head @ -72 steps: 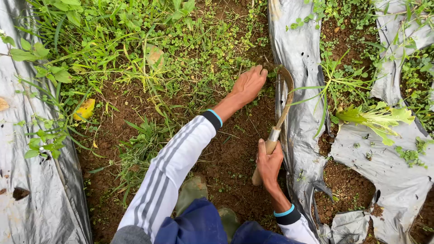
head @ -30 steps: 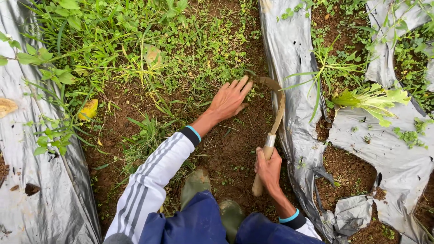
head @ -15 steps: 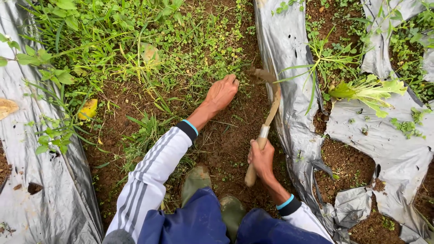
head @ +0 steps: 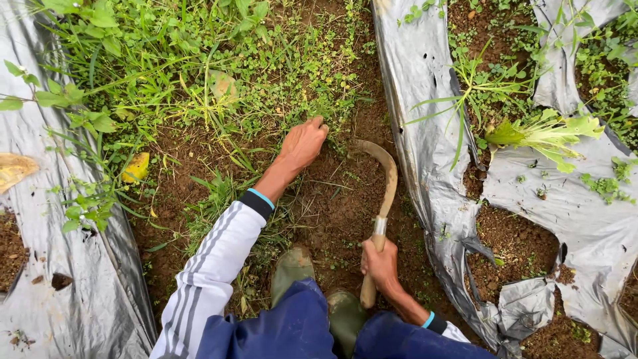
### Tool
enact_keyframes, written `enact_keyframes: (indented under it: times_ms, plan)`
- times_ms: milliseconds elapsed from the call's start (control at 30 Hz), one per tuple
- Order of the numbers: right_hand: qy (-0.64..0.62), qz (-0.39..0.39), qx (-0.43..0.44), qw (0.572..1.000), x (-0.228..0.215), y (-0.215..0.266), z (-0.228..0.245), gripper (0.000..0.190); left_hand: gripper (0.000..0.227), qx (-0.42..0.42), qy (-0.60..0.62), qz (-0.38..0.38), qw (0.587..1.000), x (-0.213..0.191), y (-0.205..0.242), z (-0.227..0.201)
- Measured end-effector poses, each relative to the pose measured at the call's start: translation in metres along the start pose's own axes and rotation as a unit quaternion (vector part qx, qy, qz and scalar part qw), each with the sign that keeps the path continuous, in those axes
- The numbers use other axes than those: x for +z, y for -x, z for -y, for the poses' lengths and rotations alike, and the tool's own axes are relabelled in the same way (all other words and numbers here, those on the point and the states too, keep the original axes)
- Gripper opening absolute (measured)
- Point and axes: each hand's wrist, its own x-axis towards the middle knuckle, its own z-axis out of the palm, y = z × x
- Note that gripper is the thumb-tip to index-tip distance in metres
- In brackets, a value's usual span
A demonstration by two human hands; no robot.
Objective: Weeding a garden bed using a sickle and hands to remove unwanted growth from between crops.
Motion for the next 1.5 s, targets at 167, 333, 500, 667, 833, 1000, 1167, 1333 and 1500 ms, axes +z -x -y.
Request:
enact_keyframes:
  times_ms: [167, 333, 500, 667, 833, 1000, 1167, 1333, 1500]
  plan:
    - [-0.004, -0.021, -0.024, 0.999, 0.012, -0.037, 0.033, 0.01, 0.025, -0.001, 0.043, -0.01, 0.999, 0.026, -0.004, -0.007]
    - [-0.03, 0.004, 0.03, 0.999, 0.006, -0.005, -0.007, 0.012, 0.026, -0.028, 0.03, 0.011, 0.999, 0.002, 0.006, -0.002]
    - [0.002, -0.029, -0.062, 0.998, 0.005, -0.031, 0.02, 0.007, 0.035, 0.0, 0.014, -0.002, 1.0, 0.003, -0.001, -0.02]
    - [-0.01, -0.044, -0.025, 0.999, 0.005, -0.004, 0.021, 0.015, 0.066, 0.035, 0.014, 0.008, 0.999, -0.063, 0.005, -0.063]
    - [-0.035, -0.081, 0.015, 0.996, -0.001, -0.006, 0.019, 0.012, 0.089, 0.015, -0.007, -0.022, 1.0, -0.023, 0.005, -0.082]
    - [-0.022, -0.041, -0.071, 0.996, 0.002, -0.031, 0.028, 0.008, 0.023, 0.071, 0.011, -0.018, 0.997, -0.005, -0.003, -0.069]
    - [-0.008, 0.001, -0.028, 1.0, -0.018, 0.01, -0.022, 0.011, 0.016, 0.046, -0.043, -0.015, 0.998, -0.002, 0.003, -0.016]
    - [0.007, -0.024, -0.025, 0.999, 0.001, -0.017, 0.032, 0.01, 0.013, 0.006, -0.04, -0.015, 0.999, 0.002, 0.011, 0.009]
    - [-0.038, 0.015, 0.045, 0.998, 0.02, -0.023, 0.019, 0.014, 0.015, -0.04, -0.057, 0.028, 0.997, -0.037, 0.018, -0.005]
